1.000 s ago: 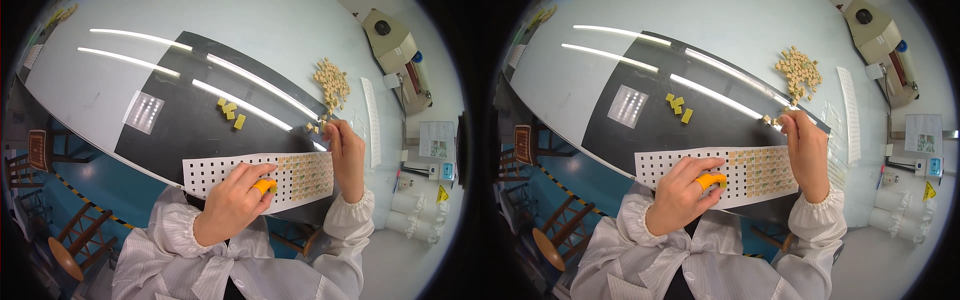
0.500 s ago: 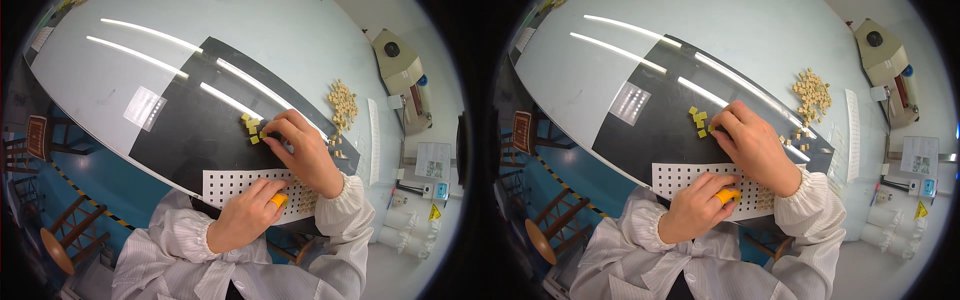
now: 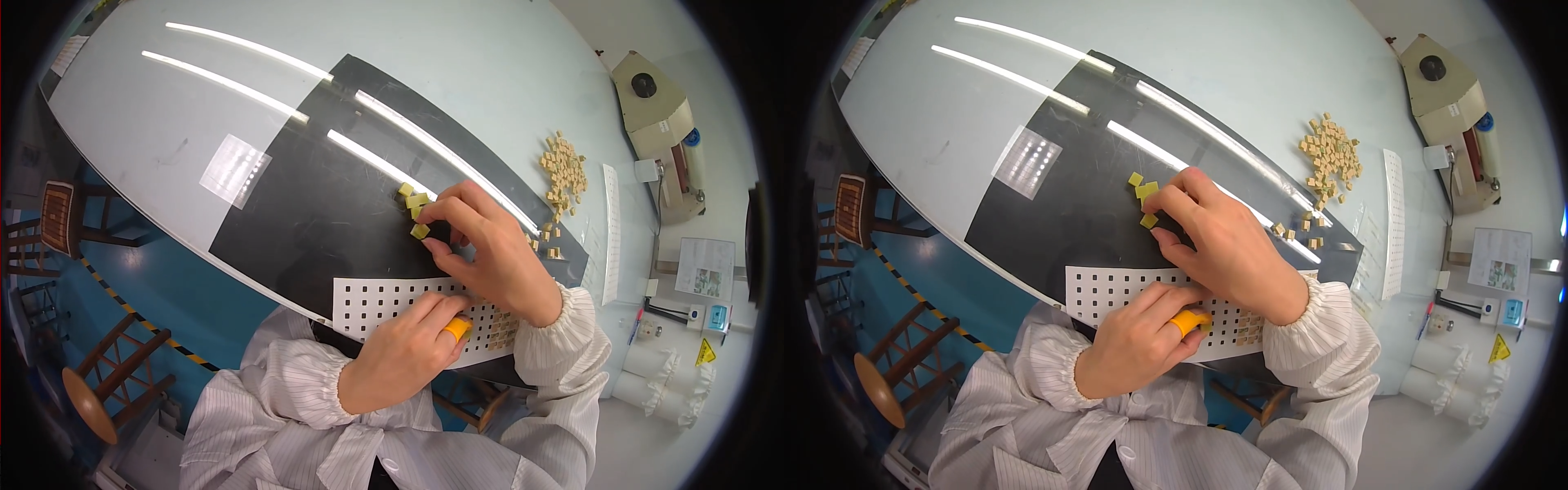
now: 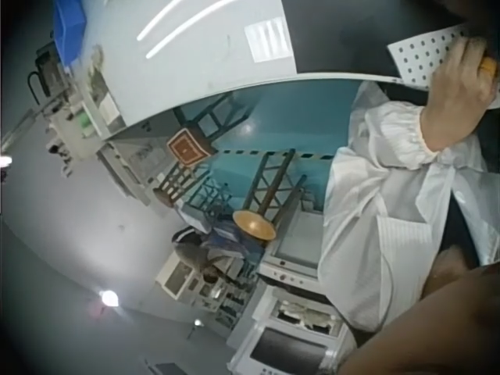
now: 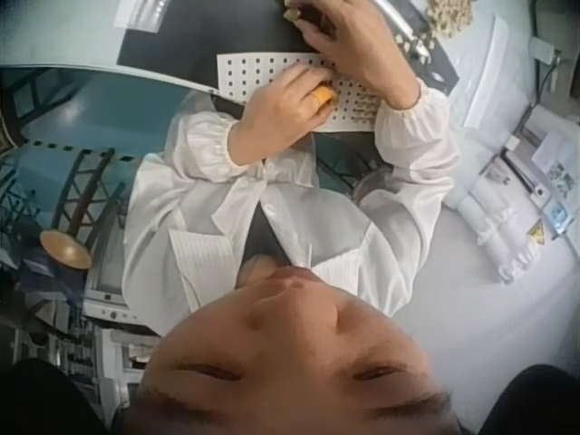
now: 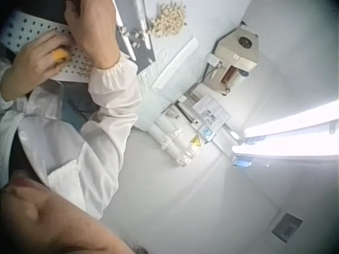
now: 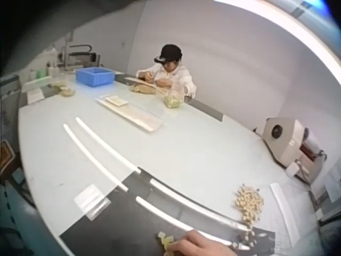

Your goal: The person is placing small square components into a grid board using dextrous hand movements.

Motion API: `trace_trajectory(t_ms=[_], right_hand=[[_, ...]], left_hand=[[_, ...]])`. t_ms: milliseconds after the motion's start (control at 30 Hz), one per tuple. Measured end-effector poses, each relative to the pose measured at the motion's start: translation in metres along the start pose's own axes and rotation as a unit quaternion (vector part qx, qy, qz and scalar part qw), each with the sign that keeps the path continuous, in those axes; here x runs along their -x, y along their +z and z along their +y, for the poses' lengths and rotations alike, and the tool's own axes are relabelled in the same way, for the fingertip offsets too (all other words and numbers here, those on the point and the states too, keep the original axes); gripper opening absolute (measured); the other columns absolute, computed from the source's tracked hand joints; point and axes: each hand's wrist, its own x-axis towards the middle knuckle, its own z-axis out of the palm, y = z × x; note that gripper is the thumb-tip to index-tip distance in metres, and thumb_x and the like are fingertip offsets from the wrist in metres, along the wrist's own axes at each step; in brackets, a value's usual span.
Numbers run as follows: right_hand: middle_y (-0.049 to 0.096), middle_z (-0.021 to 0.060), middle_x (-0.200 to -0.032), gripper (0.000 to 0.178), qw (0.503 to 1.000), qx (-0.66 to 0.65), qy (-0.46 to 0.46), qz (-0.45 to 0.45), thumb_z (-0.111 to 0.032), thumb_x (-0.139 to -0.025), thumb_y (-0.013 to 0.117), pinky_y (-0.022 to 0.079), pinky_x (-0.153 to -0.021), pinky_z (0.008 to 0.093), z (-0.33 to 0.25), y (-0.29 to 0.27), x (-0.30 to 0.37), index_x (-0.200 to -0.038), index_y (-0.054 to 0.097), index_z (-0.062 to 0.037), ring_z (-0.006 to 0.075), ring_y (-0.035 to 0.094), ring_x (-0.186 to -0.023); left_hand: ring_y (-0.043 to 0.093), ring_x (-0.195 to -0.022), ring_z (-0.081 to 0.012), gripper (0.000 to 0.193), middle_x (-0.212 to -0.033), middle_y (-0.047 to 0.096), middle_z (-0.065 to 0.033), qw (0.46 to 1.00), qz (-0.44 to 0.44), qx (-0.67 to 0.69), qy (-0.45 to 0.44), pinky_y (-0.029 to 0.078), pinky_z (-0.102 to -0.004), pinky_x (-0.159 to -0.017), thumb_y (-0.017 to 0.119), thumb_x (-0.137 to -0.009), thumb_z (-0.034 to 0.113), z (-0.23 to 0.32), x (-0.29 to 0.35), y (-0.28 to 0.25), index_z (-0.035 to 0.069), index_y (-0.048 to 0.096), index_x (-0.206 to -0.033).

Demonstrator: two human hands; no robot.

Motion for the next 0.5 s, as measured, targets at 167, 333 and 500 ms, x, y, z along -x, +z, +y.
trace_trajectory(t_ms=[167, 333, 500], right_hand=[[0.056, 0.0063, -0.095, 0.019, 0.999, 0.002, -0.02, -0.04, -0.004, -0.078, 0.075, 0.049, -0.06, 0.0283, 0.007, -0.006, -0.005, -0.094, 0.064, -0.0041, 0.0175, 0.059, -0.074], [0.058, 0.0062, -0.092, 0.021, 0.998, -0.012, -0.031, -0.048, -0.008, -0.077, 0.078, 0.05, -0.061, 0.0293, 0.008, -0.011, -0.007, -0.091, 0.064, -0.0032, 0.0186, 0.06, -0.075], [0.058, 0.0069, -0.091, 0.021, 0.995, 0.016, -0.087, -0.055, -0.006, -0.075, 0.078, 0.052, -0.063, 0.0321, 0.007, -0.011, -0.01, -0.091, 0.064, -0.0031, 0.0222, 0.062, -0.076]], left_hand=[[0.06, -0.091, -0.0206, 0.021, -0.106, 0.063, -0.0076, 1.0, -0.002, 0.003, -0.001, 0.053, -0.0268, -0.07, 0.076, -0.072, 0.011, 0.0, 0.0, 0.0, -0.002, 0.066, -0.086], [0.06, -0.092, -0.0206, 0.02, -0.107, 0.063, -0.0074, 1.0, -0.012, 0.003, -0.004, 0.054, -0.0272, -0.072, 0.075, -0.073, 0.011, 0.001, 0.0, 0.0, -0.001, 0.067, -0.087], [0.06, -0.093, -0.0206, 0.021, -0.108, 0.063, -0.007, 1.0, -0.014, -0.001, -0.005, 0.054, -0.0272, -0.073, 0.074, -0.074, 0.012, 0.0, 0.001, -0.001, -0.001, 0.067, -0.089]])
